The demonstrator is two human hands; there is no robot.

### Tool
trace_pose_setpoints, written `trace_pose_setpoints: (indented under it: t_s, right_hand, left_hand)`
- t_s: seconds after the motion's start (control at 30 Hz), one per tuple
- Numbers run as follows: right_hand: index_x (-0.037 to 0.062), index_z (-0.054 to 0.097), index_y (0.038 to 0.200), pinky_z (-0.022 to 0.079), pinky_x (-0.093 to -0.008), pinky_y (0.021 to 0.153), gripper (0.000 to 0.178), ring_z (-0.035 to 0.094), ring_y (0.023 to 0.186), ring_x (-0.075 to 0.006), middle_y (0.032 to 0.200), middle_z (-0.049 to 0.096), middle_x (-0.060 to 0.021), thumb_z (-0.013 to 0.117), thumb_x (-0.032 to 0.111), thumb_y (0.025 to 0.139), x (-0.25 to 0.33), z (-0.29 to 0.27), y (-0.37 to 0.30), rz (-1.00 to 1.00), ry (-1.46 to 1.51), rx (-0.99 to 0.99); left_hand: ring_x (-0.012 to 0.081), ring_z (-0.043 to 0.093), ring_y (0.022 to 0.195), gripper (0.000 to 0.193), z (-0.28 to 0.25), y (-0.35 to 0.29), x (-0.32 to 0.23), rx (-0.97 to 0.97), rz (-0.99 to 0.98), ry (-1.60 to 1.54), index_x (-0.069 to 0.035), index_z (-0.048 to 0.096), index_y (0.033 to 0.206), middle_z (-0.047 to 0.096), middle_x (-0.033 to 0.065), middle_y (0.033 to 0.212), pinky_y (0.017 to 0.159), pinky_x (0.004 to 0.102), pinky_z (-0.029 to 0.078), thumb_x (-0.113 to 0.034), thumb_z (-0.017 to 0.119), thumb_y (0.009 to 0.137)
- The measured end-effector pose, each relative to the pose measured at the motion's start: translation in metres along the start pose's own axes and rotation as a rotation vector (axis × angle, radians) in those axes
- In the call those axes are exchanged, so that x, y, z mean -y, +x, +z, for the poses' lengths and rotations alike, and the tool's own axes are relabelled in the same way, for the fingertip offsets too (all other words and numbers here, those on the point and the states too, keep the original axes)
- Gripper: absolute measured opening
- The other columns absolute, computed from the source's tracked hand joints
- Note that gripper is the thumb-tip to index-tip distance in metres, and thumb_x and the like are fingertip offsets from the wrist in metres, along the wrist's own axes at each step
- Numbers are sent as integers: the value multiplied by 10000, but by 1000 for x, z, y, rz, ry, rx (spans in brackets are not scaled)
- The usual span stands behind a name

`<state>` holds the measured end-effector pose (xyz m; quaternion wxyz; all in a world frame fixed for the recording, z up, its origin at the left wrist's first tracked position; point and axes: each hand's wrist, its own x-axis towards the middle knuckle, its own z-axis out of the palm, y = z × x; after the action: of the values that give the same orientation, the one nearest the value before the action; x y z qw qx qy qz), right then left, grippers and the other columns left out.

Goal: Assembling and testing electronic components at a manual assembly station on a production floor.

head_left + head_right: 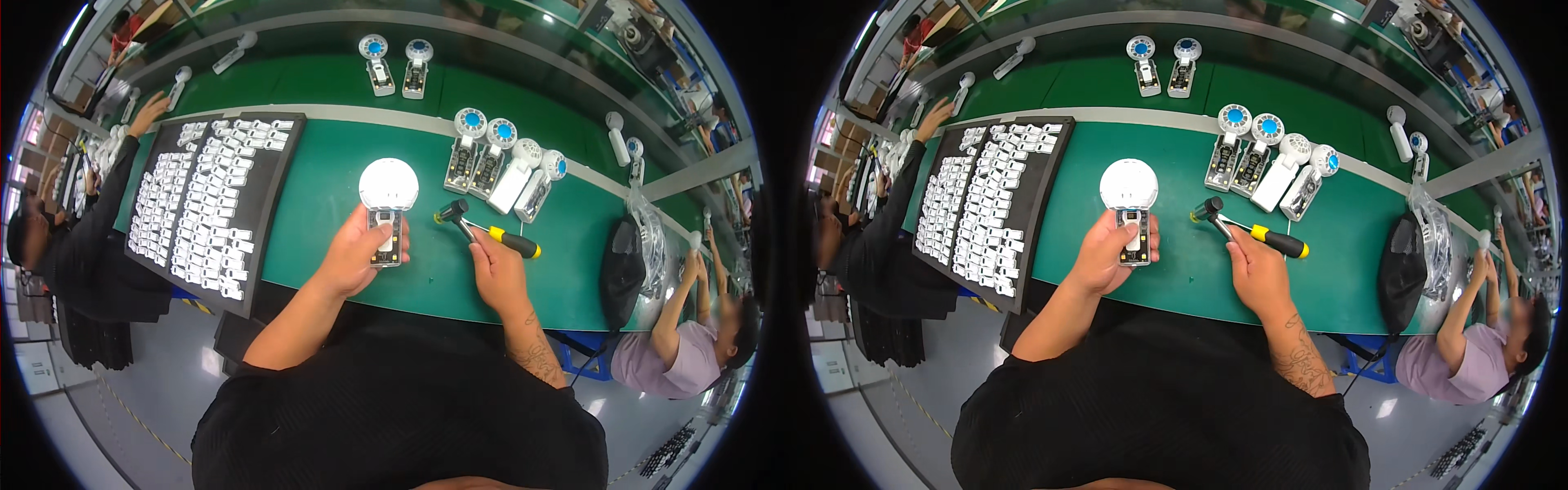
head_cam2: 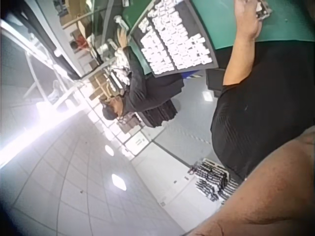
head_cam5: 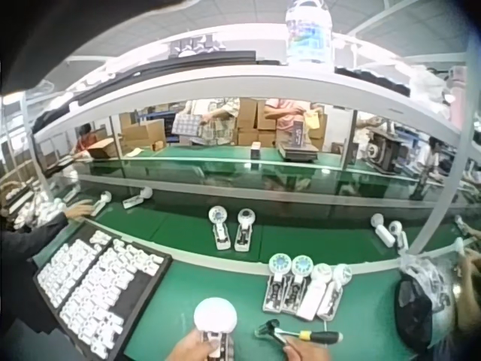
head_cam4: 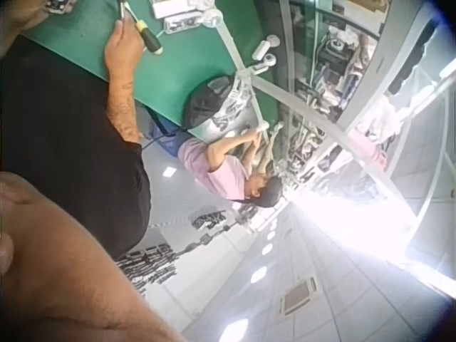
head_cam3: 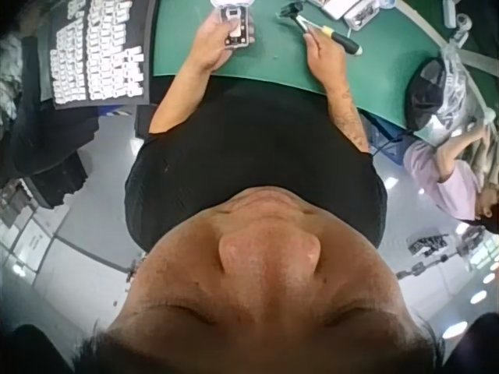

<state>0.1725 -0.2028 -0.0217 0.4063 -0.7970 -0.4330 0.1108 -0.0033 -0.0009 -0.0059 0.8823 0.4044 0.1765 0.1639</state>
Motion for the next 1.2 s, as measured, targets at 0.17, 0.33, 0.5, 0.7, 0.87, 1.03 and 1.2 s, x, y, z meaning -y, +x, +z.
trace_pose_setpoints:
  t_s: [0.17,0.33,0.5,0.7,0.87,1.03,1.2]
  right_hand:
    - [31,682,1258,552,-415,706,287,709,796,-372,914,720,-204,621,134,997,2,0,0,11,-43,42]
    - [35,686,1257,535,-376,666,286,682,732,-328,875,706,-171,628,103,986,28,-15,-7,-107,66,-8]
    - [16,689,1255,518,-342,622,319,640,662,-285,818,680,-144,644,34,940,63,-22,0,-386,147,-86]
    - [-13,675,1269,517,-344,604,374,628,636,-283,819,682,-149,656,-7,895,62,-27,10,-414,-24,104]
    - [29,682,1282,502,-354,573,381,627,627,-277,795,670,-120,682,51,901,63,-20,2,-387,-76,128]
    - [72,690,1286,489,-376,548,371,615,612,-282,757,642,-96,695,99,916,38,-23,-5,-471,295,-31]
    - [84,694,1284,506,-375,565,353,637,636,-283,765,652,-99,692,108,932,54,-14,5,-342,-100,239]
  left_hand:
    - [215,649,917,371,-7,1,2,67,-1,41,-22,456,1346,629,134,1098,763,363,572,-95,529,989]
    - [251,644,1039,608,-6,0,1,140,14,-38,-31,355,1468,592,150,1218,885,400,557,-59,564,898]
    - [289,602,1189,826,4,-1,2,234,42,-78,-44,221,1568,537,165,1331,1006,441,516,-56,582,825]
    - [300,581,1229,835,1,0,2,197,33,-74,-45,208,1580,516,176,1379,1044,460,494,-118,590,841]
    - [294,587,1215,744,-5,-4,2,263,38,-198,-45,223,1577,534,167,1368,1035,460,499,-236,556,939]
    - [287,604,1186,652,-5,7,5,226,102,-201,-46,250,1565,566,153,1328,1017,463,510,-369,481,1048]
    - [274,612,1173,580,-6,1,8,137,145,-57,-48,285,1542,577,148,1309,1015,451,507,-395,417,1096]
